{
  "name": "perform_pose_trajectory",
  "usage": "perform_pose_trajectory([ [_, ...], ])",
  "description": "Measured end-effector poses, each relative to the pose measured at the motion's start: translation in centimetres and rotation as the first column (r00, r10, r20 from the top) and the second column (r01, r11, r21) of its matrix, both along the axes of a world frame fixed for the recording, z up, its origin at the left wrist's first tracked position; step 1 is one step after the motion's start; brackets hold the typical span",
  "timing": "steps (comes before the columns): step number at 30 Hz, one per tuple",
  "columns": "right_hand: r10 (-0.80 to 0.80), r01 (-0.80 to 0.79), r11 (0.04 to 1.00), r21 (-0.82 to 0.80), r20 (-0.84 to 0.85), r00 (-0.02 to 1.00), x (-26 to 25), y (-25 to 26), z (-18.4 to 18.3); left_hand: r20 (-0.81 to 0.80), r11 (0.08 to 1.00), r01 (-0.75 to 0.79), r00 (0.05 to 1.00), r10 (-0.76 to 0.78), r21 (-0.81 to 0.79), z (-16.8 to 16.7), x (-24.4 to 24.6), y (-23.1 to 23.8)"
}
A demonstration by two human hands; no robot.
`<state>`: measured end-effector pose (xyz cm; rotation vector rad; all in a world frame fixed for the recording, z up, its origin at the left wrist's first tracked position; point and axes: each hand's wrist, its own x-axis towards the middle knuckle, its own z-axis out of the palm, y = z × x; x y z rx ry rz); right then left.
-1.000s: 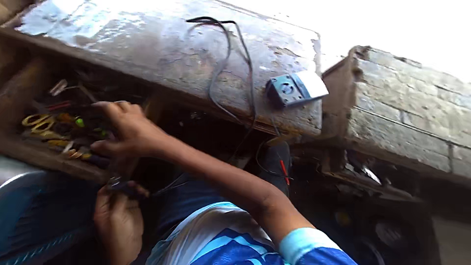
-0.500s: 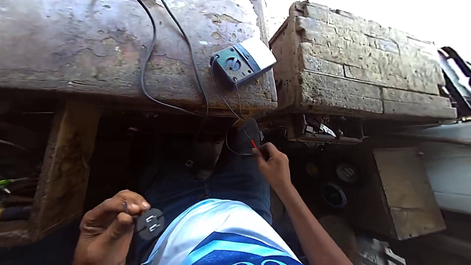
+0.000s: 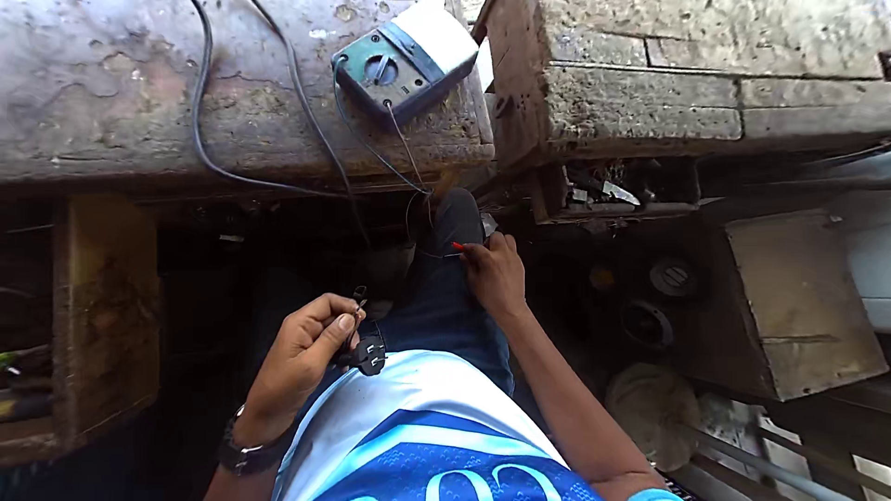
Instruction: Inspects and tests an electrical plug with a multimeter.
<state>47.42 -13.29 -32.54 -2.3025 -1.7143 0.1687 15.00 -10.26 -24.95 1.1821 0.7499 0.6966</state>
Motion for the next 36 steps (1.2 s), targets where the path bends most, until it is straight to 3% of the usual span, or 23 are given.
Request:
perform_pose_trajectory([
  [5,0.142,-0.141,0.989,-0.03,0.006,0.99,1.1,-0.1,-1.4,-0.08,0.998,-0.039,0.996,0.042,0.039,0.1,0.8,0.3],
  [9,0.156,-0.152,0.986,-0.062,0.051,0.987,1.4,0.5,-1.7,-0.109,0.998,-0.042,0.993,0.048,0.055,-0.1,0.8,0.4],
  [16,0.094,-0.085,0.977,-0.195,0.041,0.995,0.8,1.5,-0.8,-0.193,0.968,-0.03,0.978,0.08,0.247,-0.3,0.1,0.3],
  [19,0.229,-0.222,0.954,-0.202,0.012,0.973,1.9,1.4,0.0,-0.176,0.963,-0.02,0.982,0.07,0.269,-0.6,-0.2,0.3],
  [22,0.383,-0.38,0.918,-0.11,0.004,0.924,3.3,0.8,0.3,-0.164,0.962,-0.018,0.984,0.065,0.273,-0.8,-0.1,0.4],
  [26,0.474,-0.474,0.881,0.004,-0.053,0.879,4.0,-0.4,0.9,-0.17,0.962,-0.049,0.981,0.098,0.27,-0.6,0.2,0.7],
  [36,0.532,-0.577,0.764,-0.289,-0.222,0.817,5.2,0.1,3.1,-0.182,0.934,0.004,0.981,0.066,0.358,0.7,0.8,1.6],
])
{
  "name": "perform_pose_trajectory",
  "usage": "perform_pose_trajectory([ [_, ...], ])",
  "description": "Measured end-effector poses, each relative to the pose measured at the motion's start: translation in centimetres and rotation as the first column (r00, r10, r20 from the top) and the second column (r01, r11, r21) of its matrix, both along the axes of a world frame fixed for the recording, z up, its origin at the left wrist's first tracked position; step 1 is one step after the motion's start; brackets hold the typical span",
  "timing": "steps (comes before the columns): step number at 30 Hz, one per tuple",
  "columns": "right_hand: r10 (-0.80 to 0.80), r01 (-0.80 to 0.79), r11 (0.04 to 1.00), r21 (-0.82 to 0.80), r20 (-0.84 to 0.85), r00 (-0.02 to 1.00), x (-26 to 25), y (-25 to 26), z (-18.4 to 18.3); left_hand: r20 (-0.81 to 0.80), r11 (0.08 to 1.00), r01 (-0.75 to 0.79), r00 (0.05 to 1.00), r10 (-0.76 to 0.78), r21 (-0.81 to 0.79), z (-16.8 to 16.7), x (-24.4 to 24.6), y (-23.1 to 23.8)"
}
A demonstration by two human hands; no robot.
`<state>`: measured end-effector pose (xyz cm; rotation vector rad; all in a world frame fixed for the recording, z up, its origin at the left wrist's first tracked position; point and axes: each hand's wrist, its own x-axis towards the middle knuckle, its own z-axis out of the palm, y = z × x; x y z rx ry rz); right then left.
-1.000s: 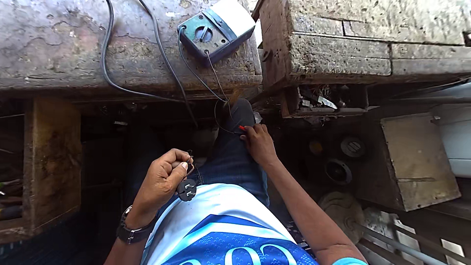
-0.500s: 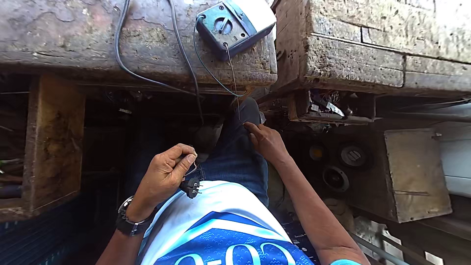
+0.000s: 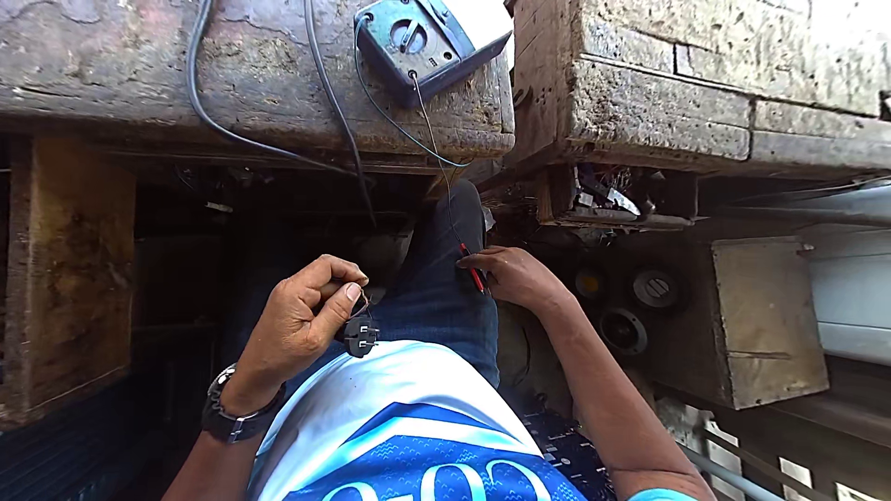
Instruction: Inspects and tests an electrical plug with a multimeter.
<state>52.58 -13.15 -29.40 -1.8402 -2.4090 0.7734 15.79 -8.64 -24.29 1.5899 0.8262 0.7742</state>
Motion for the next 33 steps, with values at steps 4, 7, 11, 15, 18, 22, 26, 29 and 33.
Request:
perform_pose_trajectory([
  [4,0.082,-0.078,0.993,0.094,-0.044,0.996,0.7,0.8,-1.0,0.01,0.999,-0.043,0.999,0.043,0.011,0.4,0.2,-0.1],
  [7,0.1,-0.077,0.976,0.203,-0.104,0.99,0.1,1.2,-1.2,0.011,0.996,-0.085,0.996,0.085,0.015,0.5,0.5,-0.4],
  [11,0.028,0.114,0.904,0.413,-0.323,0.946,-4.5,1.8,1.4,0.022,0.991,-0.13,0.991,0.129,0.041,1.0,0.8,-0.5],
  [15,0.105,0.176,0.889,0.423,-0.562,0.821,-9.6,2.0,3.0,0.049,0.977,-0.195,0.98,0.191,0.084,1.5,1.0,-0.3],
  [18,0.143,0.137,0.931,0.338,-0.684,0.715,-12.0,2.2,2.8,0.075,0.974,-0.208,0.977,0.201,0.086,1.7,0.9,-0.1],
  [22,0.156,0.098,0.948,0.303,-0.711,0.686,-13.7,2.7,2.5,0.091,0.975,-0.215,0.974,0.209,0.062,1.7,0.6,-0.3],
  [26,0.169,0.08,0.95,0.301,-0.714,0.68,-14.3,2.9,2.7,0.106,0.969,-0.244,0.965,0.239,0.037,1.6,0.4,-0.5],
  [29,0.163,0.093,0.952,0.29,-0.743,0.649,-14.5,2.8,2.9,0.111,0.962,-0.27,0.958,0.265,0.033,1.5,0.1,-0.5],
  [33,0.161,0.08,0.958,0.275,-0.748,0.644,-14.5,2.7,2.8,0.096,0.97,-0.242,0.966,0.24,0.016,1.3,-0.1,-0.5],
])
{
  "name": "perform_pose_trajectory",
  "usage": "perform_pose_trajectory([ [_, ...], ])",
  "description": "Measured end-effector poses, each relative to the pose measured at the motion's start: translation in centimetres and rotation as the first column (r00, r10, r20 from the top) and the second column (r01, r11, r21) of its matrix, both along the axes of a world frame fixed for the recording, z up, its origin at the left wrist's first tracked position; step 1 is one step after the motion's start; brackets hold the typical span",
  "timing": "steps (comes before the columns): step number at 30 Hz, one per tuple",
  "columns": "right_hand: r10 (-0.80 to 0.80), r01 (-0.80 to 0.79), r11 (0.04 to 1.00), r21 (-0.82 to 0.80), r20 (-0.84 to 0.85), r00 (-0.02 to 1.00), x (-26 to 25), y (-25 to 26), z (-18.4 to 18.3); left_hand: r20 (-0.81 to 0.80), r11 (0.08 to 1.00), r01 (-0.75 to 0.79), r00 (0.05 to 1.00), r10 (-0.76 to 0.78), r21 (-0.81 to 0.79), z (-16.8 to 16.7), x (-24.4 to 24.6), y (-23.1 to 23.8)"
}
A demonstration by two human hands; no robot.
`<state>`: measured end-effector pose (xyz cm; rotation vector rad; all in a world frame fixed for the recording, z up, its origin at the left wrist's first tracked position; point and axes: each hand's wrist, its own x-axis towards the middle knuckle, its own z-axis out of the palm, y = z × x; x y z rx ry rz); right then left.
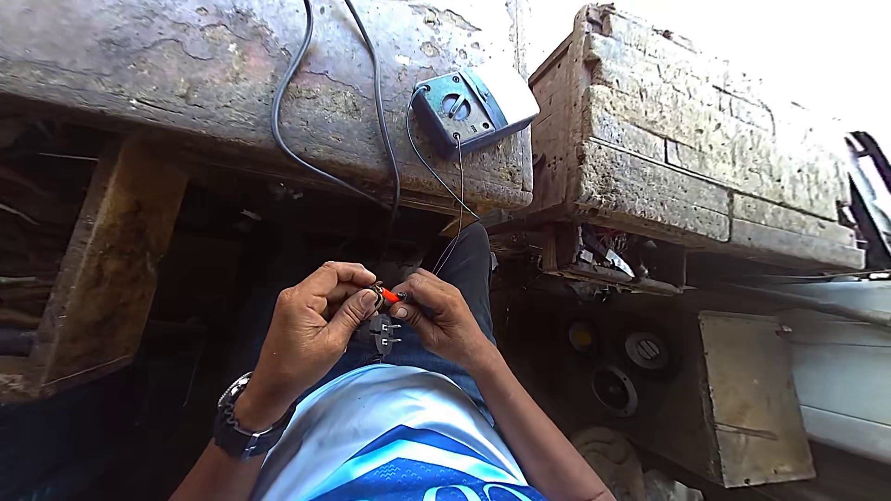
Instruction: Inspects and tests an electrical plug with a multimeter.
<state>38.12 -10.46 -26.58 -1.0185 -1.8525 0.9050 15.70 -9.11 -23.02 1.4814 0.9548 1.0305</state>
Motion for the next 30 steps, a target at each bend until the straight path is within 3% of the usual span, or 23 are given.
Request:
perform_pose_trajectory([
  [6,0.001,-0.001,1.0,-0.025,0.016,1.0,-0.5,-0.1,-0.3,0.038,1.0,0.027,0.999,-0.027,0.005,-0.3,0.5,-0.1],
  [9,-0.066,0.064,0.997,0.035,0.055,0.996,-0.7,-0.4,-0.2,0.066,1.0,0.02,0.998,-0.022,0.018,-0.6,0.7,-0.3],
  [12,-0.159,0.162,0.984,0.076,-0.049,0.986,-0.3,-0.7,0.8,0.015,0.998,-0.033,0.999,0.032,0.057,-0.8,0.9,-0.3],
  [14,-0.195,0.19,0.981,-0.048,-0.142,0.97,0.0,-1.0,2.0,-0.043,0.993,-0.057,0.997,0.062,0.107,-1.1,0.8,-0.3],
  [19,-0.045,-0.078,0.901,-0.426,-0.271,0.962,0.3,-0.6,3.6,-0.224,0.968,-0.012,0.972,0.07,0.25,-1.2,1.3,-0.2],
  [22,-0.056,-0.258,0.819,-0.513,-0.519,0.853,-0.1,-0.2,3.0,-0.33,0.964,0.035,0.942,0.057,0.265,-1.2,1.4,-0.3],
  [26,-0.072,-0.397,0.797,-0.456,-0.724,0.686,-0.8,-0.3,1.6,-0.25,0.991,0.031,0.968,0.004,0.133,-1.4,1.5,-0.4],
  [30,-0.05,-0.276,0.908,-0.315,-0.735,0.676,-1.7,-0.2,0.8,-0.15,0.999,0.036,0.988,-0.031,0.032,-1.7,2.0,-0.5],
])
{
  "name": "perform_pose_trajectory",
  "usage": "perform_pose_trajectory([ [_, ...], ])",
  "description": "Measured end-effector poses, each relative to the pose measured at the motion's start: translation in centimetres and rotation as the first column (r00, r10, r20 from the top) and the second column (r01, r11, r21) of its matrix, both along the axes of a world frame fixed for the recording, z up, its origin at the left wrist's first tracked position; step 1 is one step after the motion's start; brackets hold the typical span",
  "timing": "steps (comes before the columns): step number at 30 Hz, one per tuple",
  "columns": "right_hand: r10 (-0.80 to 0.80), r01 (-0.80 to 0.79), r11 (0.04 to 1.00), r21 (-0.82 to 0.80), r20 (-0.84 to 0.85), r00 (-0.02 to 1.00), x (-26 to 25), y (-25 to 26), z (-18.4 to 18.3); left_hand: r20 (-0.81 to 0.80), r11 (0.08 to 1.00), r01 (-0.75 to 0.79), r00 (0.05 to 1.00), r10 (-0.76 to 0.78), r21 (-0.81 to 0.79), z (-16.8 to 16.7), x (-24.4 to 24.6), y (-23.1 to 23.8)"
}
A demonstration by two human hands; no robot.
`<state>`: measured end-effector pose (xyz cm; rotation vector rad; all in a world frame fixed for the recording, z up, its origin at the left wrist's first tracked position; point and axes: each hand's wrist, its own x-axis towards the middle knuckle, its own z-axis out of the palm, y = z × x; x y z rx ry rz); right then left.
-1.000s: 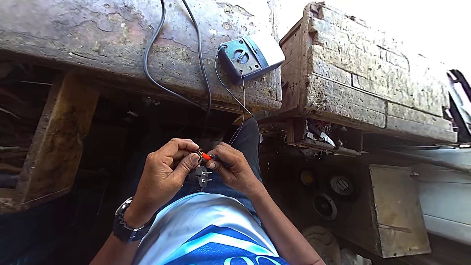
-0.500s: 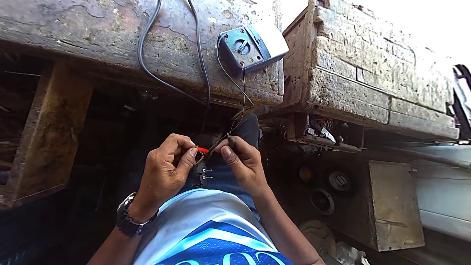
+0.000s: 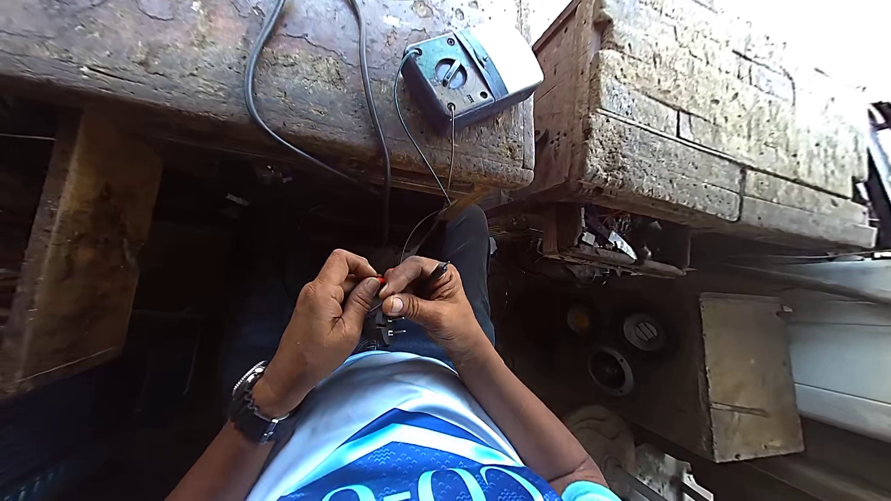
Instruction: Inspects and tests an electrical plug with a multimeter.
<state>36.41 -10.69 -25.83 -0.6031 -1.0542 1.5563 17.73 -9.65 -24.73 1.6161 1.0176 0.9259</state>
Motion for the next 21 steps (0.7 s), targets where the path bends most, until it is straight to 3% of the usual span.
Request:
perform_pose_trajectory([
  [5,-0.277,0.178,0.935,0.306,0.319,0.906,-0.2,0.4,0.8,-0.052,0.997,-0.049,0.997,0.052,0.051,0.5,0.6,-0.2],
  [9,-0.449,0.37,0.89,0.268,0.373,0.812,1.3,0.9,1.5,-0.089,0.988,-0.131,0.986,0.138,0.081,1.1,0.1,0.1],
  [14,-0.261,0.181,0.962,0.202,0.499,0.826,3.8,0.2,2.5,-0.1,0.975,-0.21,0.971,0.216,0.072,0.6,-0.5,0.5],
  [21,-0.041,0.011,0.998,0.066,0.475,0.879,2.4,-1.6,0.7,-0.069,0.961,-0.26,0.961,0.267,0.096,0.5,-0.3,0.9],
])
